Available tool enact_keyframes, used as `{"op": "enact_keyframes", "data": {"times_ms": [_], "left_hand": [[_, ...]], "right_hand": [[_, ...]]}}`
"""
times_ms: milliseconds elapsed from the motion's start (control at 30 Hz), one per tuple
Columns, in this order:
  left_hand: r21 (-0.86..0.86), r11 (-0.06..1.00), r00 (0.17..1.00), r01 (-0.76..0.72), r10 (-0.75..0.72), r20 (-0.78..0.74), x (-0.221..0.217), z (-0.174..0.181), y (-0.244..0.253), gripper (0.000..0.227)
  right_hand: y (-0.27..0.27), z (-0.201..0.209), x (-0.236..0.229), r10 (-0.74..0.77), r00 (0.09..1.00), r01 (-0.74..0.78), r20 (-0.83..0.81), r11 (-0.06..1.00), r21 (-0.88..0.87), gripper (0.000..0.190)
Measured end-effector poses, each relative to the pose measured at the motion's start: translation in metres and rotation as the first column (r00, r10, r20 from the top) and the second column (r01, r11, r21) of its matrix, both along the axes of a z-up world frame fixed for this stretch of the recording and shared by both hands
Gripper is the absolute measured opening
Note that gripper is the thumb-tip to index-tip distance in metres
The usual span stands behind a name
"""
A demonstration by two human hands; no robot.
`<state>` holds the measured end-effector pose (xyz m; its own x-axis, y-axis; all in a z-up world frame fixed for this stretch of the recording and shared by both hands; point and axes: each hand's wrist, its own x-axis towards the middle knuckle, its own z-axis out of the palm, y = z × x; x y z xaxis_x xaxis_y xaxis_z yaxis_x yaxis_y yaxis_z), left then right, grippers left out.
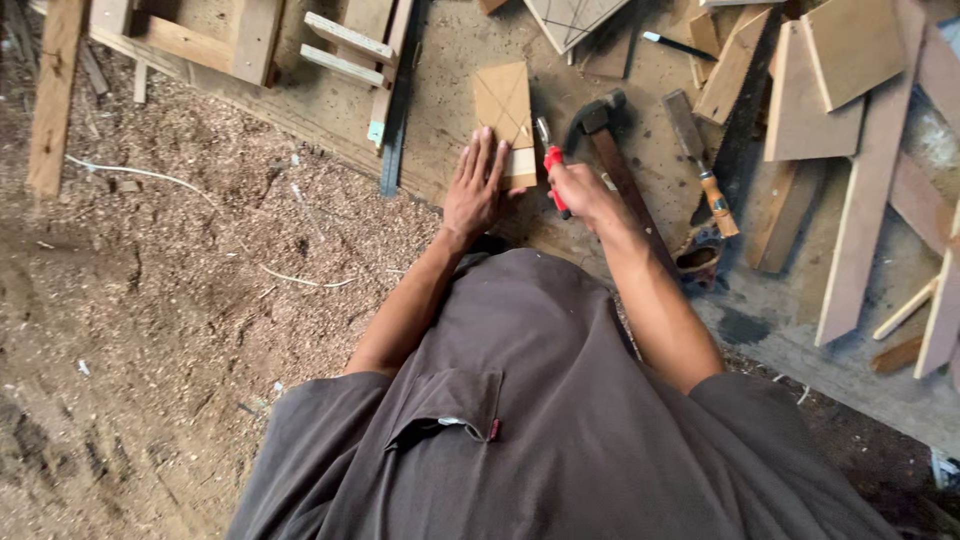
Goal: The person uses a hammer and chisel to shape a small wooden block, then hammers nails into it. They use pliers to adjust the nails and continue chiseling the wood. The person works on a cluttered workbench with various tools and wood pieces.
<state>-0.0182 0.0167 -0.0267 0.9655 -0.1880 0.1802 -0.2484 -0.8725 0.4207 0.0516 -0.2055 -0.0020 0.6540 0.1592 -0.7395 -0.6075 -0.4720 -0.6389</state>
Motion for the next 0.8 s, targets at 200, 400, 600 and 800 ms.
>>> {"op": "enact_keyframes", "data": {"times_ms": [200,400,600,800], "left_hand": [[-0.031,0.999,1.0,0.006,-0.006,-0.017,-0.002,0.001,0.003,0.083],[-0.013,1.0,0.999,-0.006,0.005,-0.035,0.002,0.004,0.002,0.084],[-0.003,1.0,0.999,-0.021,0.02,-0.034,0.002,0.004,0.006,0.084],[0.009,1.0,0.999,-0.019,0.019,-0.043,-0.001,0.002,0.002,0.085]], "right_hand": [[0.0,0.009,-0.004,0.331,0.921,-0.234,0.204,0.892,-0.387,0.055],[0.012,0.01,-0.011,0.443,0.826,-0.23,0.348,0.829,-0.509,0.05],[0.018,0.0,-0.026,0.428,0.761,-0.164,0.487,0.854,-0.494,0.047],[0.025,0.023,-0.02,0.421,0.784,-0.148,0.456,0.84,-0.521,0.045]]}}
